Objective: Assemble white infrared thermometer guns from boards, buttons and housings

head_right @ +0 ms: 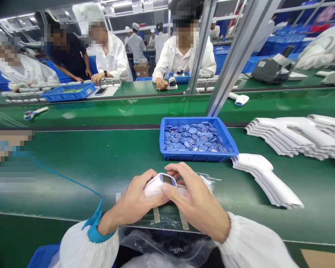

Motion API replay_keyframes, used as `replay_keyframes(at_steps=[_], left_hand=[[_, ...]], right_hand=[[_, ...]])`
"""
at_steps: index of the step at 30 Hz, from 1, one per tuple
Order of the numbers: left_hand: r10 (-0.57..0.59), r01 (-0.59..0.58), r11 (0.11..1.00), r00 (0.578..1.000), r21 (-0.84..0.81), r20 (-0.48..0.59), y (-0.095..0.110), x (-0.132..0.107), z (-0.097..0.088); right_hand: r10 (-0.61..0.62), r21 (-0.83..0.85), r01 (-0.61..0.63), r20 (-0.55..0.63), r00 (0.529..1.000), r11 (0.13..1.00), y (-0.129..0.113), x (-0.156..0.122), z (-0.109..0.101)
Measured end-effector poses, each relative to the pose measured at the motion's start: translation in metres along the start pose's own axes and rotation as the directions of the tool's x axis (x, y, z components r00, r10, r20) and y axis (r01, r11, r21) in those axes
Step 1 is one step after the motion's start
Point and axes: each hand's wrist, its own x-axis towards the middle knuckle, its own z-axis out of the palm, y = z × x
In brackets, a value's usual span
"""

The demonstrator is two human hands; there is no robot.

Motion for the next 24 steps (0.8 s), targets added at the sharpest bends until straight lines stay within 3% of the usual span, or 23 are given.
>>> replay_keyframes(at_steps=[2,4,6,9,13,15,18,20,24], left_hand=[[0.016,-0.016,1.000,1.000,-0.013,-0.003,0.003,0.001,0.002],[0.038,-0.038,0.999,0.998,0.018,0.046,0.002,0.000,0.006],[0.048,-0.056,0.989,0.997,0.137,0.060,-0.001,-0.002,0.011],[0.064,-0.064,0.952,0.998,0.299,0.008,-0.005,-0.006,0.014],[0.081,-0.089,0.979,0.995,0.186,0.052,-0.008,-0.007,0.007],[0.051,-0.058,0.988,0.997,0.144,0.049,-0.009,-0.008,0.005],[0.065,-0.054,0.940,0.998,0.336,-0.022,-0.012,-0.013,0.012],[0.079,-0.043,0.896,0.995,0.442,-0.064,-0.012,-0.017,0.018],[-0.005,0.033,0.924,0.997,0.380,-0.075,-0.010,-0.024,0.003]], right_hand=[[-0.006,-0.035,0.001,-0.159,0.987,0.999,-0.011,0.009,0.015],[-0.044,-0.177,-0.008,-0.288,0.957,0.984,-0.021,0.018,0.031],[-0.132,-0.302,0.024,-0.341,0.931,0.953,-0.026,0.023,0.044],[-0.238,-0.360,0.100,-0.363,0.901,0.928,-0.024,0.024,0.049],[-0.244,-0.312,0.090,-0.501,0.830,0.946,-0.018,0.022,0.044],[-0.192,-0.279,0.056,-0.491,0.850,0.959,-0.017,0.022,0.044],[-0.121,-0.254,0.018,-0.395,0.911,0.967,-0.019,0.021,0.049],[-0.086,-0.254,-0.013,-0.373,0.924,0.967,-0.022,0.021,0.051],[-0.028,-0.281,-0.030,-0.201,0.979,0.959,-0.021,0.035,0.028]])
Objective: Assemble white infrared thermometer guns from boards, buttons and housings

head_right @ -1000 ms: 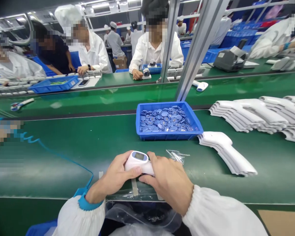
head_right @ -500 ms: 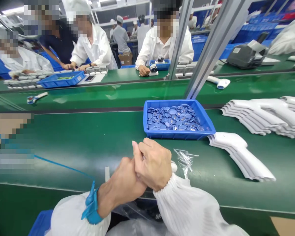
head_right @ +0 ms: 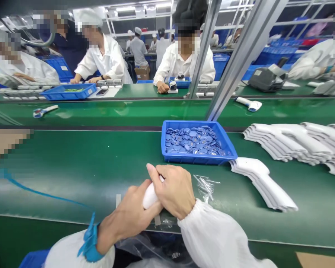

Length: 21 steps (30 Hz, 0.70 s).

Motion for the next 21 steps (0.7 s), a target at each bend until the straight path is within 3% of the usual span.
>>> replay_keyframes(at_steps=[3,6,8,10,12,13,15,18,21], left_hand=[[-0.042,0.043,0.998,0.999,0.042,-0.016,-0.016,-0.004,-0.029],[0.000,0.016,0.991,0.993,0.134,-0.115,-0.032,-0.004,-0.051],[0.083,-0.039,0.951,0.988,0.308,-0.132,-0.034,-0.001,-0.054],[0.146,-0.090,0.839,0.987,0.537,-0.063,-0.030,0.006,-0.051],[0.144,-0.102,0.728,0.990,0.678,-0.006,-0.024,0.013,-0.045],[0.133,-0.086,0.715,0.991,0.694,-0.013,-0.022,0.015,-0.043],[0.096,-0.015,0.793,0.990,0.609,-0.101,-0.021,0.019,-0.043],[-0.064,0.134,0.961,0.959,0.241,-0.276,-0.022,0.020,-0.050],[-0.180,0.155,0.982,0.946,-0.111,-0.271,-0.019,0.020,-0.056]], right_hand=[[0.012,-0.142,0.006,0.128,0.992,0.990,0.028,0.041,-0.022],[0.010,-0.252,0.045,0.214,0.977,0.967,0.067,0.089,-0.026],[0.021,-0.287,0.071,0.304,0.952,0.955,0.086,0.112,-0.018],[0.034,-0.315,0.090,0.367,0.930,0.945,0.096,0.124,-0.006],[0.041,-0.326,0.092,0.378,0.925,0.941,0.098,0.128,0.003],[0.041,-0.323,0.086,0.368,0.929,0.943,0.098,0.128,0.004],[0.042,-0.298,0.058,0.321,0.946,0.953,0.095,0.125,0.003],[0.061,-0.210,-0.016,0.212,0.975,0.978,0.086,0.115,-0.011],[0.074,-0.057,-0.065,0.184,0.980,0.996,0.066,0.091,-0.029]])
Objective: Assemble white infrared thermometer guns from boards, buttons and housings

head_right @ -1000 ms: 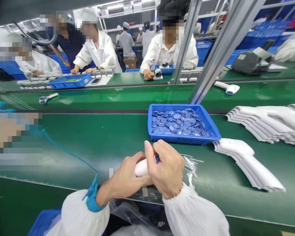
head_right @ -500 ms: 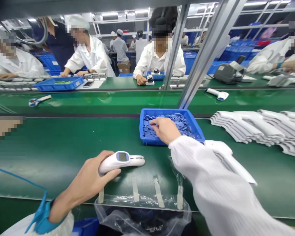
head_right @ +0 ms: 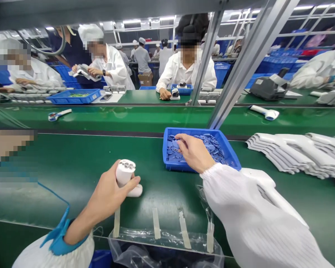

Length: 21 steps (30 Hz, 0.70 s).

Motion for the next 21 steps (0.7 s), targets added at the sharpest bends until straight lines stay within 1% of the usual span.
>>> replay_keyframes(at_steps=[1,2,3,5,6,7,9,11,13,15,17,19,21], left_hand=[[0.000,0.001,0.999,1.000,-0.049,0.025,0.004,0.001,0.000],[0.010,-0.007,0.998,0.999,-0.058,0.045,0.008,0.001,0.002],[0.026,-0.024,0.999,0.998,-0.031,0.058,0.013,0.002,0.004],[0.076,-0.080,0.995,0.995,0.060,0.063,0.022,0.004,0.011],[0.108,-0.113,0.990,0.992,0.086,0.060,0.026,0.006,0.015],[0.138,-0.143,0.985,0.989,0.096,0.055,0.029,0.007,0.019],[0.187,-0.190,0.976,0.982,0.105,0.035,0.032,0.008,0.026],[0.208,-0.206,0.970,0.978,0.131,-0.005,0.032,0.008,0.030],[0.201,-0.193,0.971,0.978,0.139,-0.047,0.032,0.008,0.033],[0.181,-0.173,0.979,0.981,0.111,-0.065,0.031,0.007,0.034],[0.183,-0.176,0.979,0.982,0.101,-0.056,0.030,0.006,0.035],[0.201,-0.193,0.972,0.979,0.134,-0.048,0.031,0.006,0.036],[0.220,-0.209,0.959,0.975,0.190,-0.038,0.032,0.008,0.037]], right_hand=[[-0.005,0.099,0.003,0.019,1.000,0.995,-0.008,-0.012,-0.003],[-0.014,0.226,0.005,0.037,0.999,0.974,-0.016,-0.025,-0.005],[-0.024,0.367,0.004,0.051,0.998,0.930,-0.025,-0.037,-0.006],[-0.048,0.616,0.003,0.056,0.997,0.788,-0.041,-0.058,-0.003],[-0.061,0.694,0.008,0.052,0.997,0.720,-0.047,-0.067,0.001],[-0.073,0.737,0.017,0.043,0.996,0.675,-0.053,-0.073,0.005],[-0.078,0.784,0.034,0.018,0.997,0.620,-0.061,-0.080,0.013],[-0.057,0.791,0.054,-0.024,0.998,0.610,-0.063,-0.082,0.019],[-0.028,0.777,0.066,-0.062,0.998,0.626,-0.062,-0.081,0.021],[-0.009,0.768,0.060,-0.070,0.997,0.638,-0.059,-0.079,0.021],[-0.001,0.770,0.049,-0.063,0.998,0.637,-0.056,-0.078,0.020],[-0.008,0.759,0.056,-0.066,0.998,0.648,-0.055,-0.078,0.021],[-0.024,0.705,0.085,-0.096,0.995,0.704,-0.056,-0.080,0.023]])
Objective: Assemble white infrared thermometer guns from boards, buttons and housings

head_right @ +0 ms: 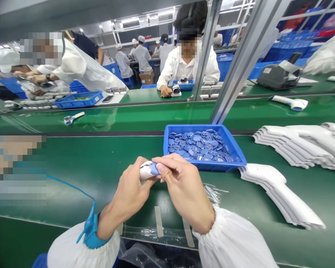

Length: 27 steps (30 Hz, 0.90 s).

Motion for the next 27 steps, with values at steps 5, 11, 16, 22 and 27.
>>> replay_keyframes(at_steps=[5,11,16,22,27], left_hand=[[0.135,-0.142,0.987,0.986,0.068,0.095,0.000,0.003,-0.004],[0.355,-0.350,0.934,0.931,-0.070,0.082,-0.009,-0.001,-0.003],[0.260,-0.259,0.966,0.965,-0.020,0.024,-0.009,-0.010,0.011],[-0.057,0.053,0.998,0.950,-0.022,-0.308,-0.005,-0.018,0.039],[-0.028,0.037,0.999,0.975,0.035,-0.219,-0.002,-0.014,0.042]], right_hand=[[-0.190,-0.297,0.192,0.035,0.981,0.935,0.003,-0.003,0.002],[-0.235,-0.358,0.245,0.074,0.969,0.901,0.016,-0.008,-0.004],[-0.157,-0.374,0.158,0.035,0.987,0.914,0.025,-0.025,-0.018],[0.158,-0.452,-0.014,0.282,0.946,0.892,0.015,-0.036,-0.022],[0.090,-0.489,0.063,0.283,0.955,0.870,0.028,-0.058,-0.005]])
